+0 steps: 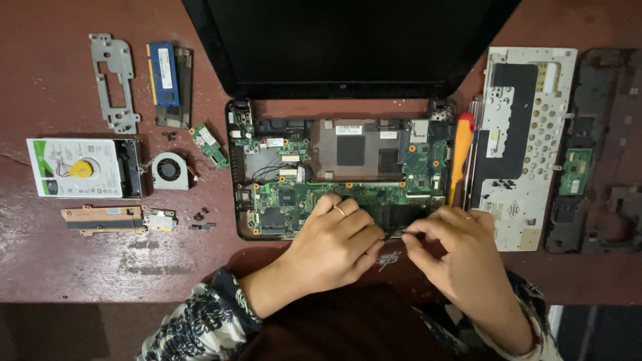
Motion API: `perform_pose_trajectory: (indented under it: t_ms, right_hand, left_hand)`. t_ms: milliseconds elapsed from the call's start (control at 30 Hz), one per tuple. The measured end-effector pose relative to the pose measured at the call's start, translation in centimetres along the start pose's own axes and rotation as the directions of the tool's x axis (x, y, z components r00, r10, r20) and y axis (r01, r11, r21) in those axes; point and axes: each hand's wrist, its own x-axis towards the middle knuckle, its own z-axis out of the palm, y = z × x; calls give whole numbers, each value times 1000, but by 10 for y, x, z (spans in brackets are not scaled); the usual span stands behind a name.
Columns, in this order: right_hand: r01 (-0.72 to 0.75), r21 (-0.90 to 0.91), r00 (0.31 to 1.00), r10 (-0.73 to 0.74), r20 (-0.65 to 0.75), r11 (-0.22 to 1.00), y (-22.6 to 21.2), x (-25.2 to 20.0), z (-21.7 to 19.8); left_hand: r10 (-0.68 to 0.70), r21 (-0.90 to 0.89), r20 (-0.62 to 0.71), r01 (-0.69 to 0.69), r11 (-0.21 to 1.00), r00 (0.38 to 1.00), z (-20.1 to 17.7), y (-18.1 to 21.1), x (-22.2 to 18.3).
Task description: A person is disassembling a laptop, removing and repositioning the motherboard and cooling fan while using a screwdriver.
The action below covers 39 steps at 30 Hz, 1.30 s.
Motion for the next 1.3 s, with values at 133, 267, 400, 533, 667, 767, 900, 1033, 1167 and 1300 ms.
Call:
perform_pose_trajectory:
  t_ms: [133,267,400,533,667,767,900,1033,1167,1300]
  right_hand:
    - [27,78,999,-29,17,997,2,3,3]
    - [40,37,999,-39,-17,999,0,1,2]
    - [31,25,997,-30,-66,999,-4,0,1]
    - [-90,74,995,93,-28,993,-11,0,-7]
    - [85,163,982,-55,-181,983,-19,5,-18]
    - [41,143,984,-15,-177,989,-18,-2,-21]
    - [-127,151,981,147,-128,980,-23,-6,-22]
    - [-247,134,966,255,-47,960,-32,1,-22]
    - [-35,18,993,37,-116,999,-20,0,-19]
    - [-16,-166,988,-11,-157,986,-12,4,-16]
  left_hand:
    - [6,8,-8,-6,1000,1000,6,0,-2]
    - [12,30,-12,-12,999,1000,7,4,-3]
    - [-9,104,-117,22,994,993,21,11,-4]
    - [-104,39,-146,111,993,984,28,13,-9]
    - [-77,62,-196,91,994,978,31,10,-12]
    - [-38,64,-216,53,997,976,36,14,-15]
    - [-46,53,-224,59,997,973,6,26,-23]
    - [-132,-36,-53,130,991,990,-54,18,-69]
    - [-264,-19,-85,263,965,961,-119,3,-127]
    - [-660,234,-80,658,716,747,-127,-9,-165]
